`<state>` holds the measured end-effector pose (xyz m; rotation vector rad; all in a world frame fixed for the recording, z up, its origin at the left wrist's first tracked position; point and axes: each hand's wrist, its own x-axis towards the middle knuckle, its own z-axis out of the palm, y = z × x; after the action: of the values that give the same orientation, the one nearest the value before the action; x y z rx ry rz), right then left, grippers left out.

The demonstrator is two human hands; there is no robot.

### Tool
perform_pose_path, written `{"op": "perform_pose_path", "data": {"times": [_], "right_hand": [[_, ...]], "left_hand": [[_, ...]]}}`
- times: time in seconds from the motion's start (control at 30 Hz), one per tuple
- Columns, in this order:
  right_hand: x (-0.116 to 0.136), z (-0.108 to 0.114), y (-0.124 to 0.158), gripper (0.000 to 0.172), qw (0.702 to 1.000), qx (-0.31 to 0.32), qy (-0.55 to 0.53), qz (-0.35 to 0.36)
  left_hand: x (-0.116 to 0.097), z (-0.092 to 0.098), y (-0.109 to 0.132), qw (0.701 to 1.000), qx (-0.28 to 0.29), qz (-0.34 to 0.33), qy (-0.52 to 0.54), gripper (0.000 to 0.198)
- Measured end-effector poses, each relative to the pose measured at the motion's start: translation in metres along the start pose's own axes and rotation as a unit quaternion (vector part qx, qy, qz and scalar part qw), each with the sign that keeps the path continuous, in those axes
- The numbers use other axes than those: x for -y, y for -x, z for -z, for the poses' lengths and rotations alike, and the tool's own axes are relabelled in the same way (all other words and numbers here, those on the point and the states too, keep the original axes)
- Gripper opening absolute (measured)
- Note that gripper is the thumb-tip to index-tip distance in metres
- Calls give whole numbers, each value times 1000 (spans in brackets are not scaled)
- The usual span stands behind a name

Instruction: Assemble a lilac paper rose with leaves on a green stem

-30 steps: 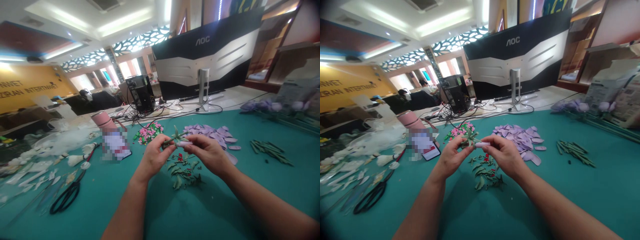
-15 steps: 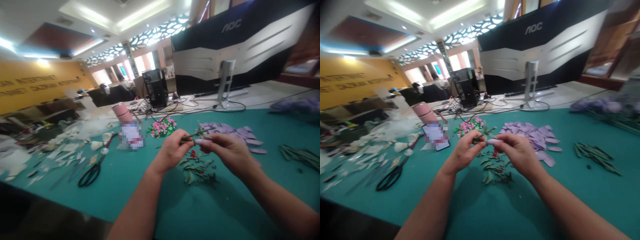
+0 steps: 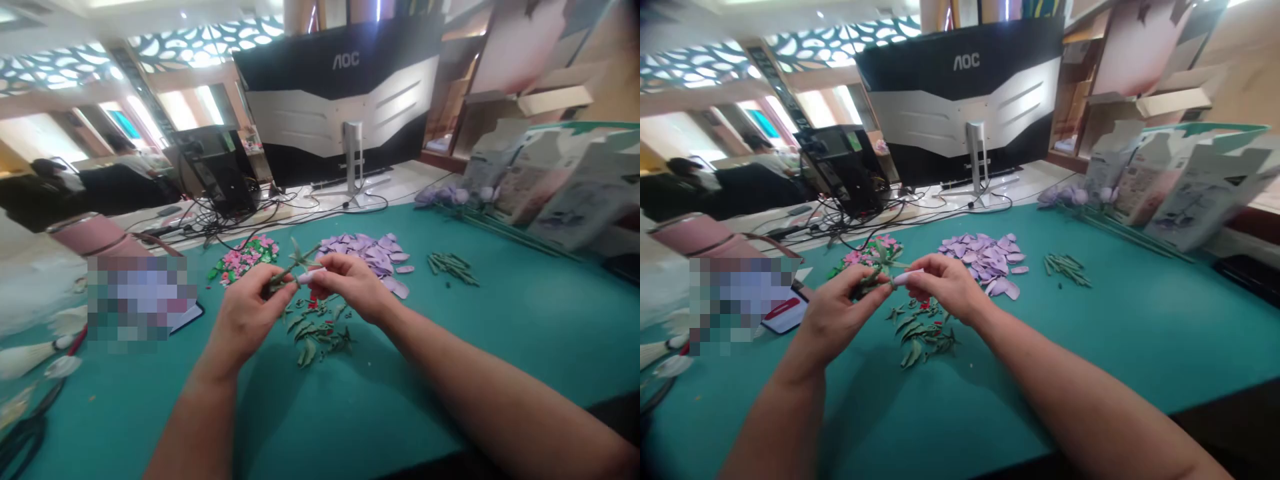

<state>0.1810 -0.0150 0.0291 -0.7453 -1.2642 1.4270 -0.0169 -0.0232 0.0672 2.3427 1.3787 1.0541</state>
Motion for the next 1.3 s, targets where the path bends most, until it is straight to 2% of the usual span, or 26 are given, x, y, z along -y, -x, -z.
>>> {"op": "perform_pose_path", "data": {"times": [0.37, 0.6, 0.73, 0.9, 1.0, 1.17, 1.23, 1.27, 1.3], "right_hand": [[1, -5, 5, 30, 999, -33, 34, -2], [-12, 7, 8, 25, 992, -50, 118, -1], [-19, 15, 7, 31, 989, -51, 140, -17], [-14, 22, 4, 44, 978, -63, 189, -66], [-5, 33, 0, 45, 967, -92, 224, -81], [12, 71, -11, 29, 952, -118, 260, -109], [13, 87, -14, 29, 951, -145, 264, -74], [12, 94, -15, 35, 938, -189, 290, -25], [10, 100, -15, 38, 923, -199, 329, -5]], "left_hand": [[-3, -4, 5, 998, 29, 15, 45, 12], [-4, -12, 9, 997, 34, -10, 74, 14], [-3, -14, 9, 998, 31, -20, 56, 13], [0, -14, 8, 999, 29, -15, 37, 12], [8, -16, 7, 1000, 9, 10, 20, 14], [25, -21, 2, 999, -27, 44, 5, 14], [27, -22, 0, 998, -31, 53, -6, 13], [28, -23, 0, 997, -36, 61, -14, 12], [28, -23, -1, 997, -37, 63, -23, 12]]}}
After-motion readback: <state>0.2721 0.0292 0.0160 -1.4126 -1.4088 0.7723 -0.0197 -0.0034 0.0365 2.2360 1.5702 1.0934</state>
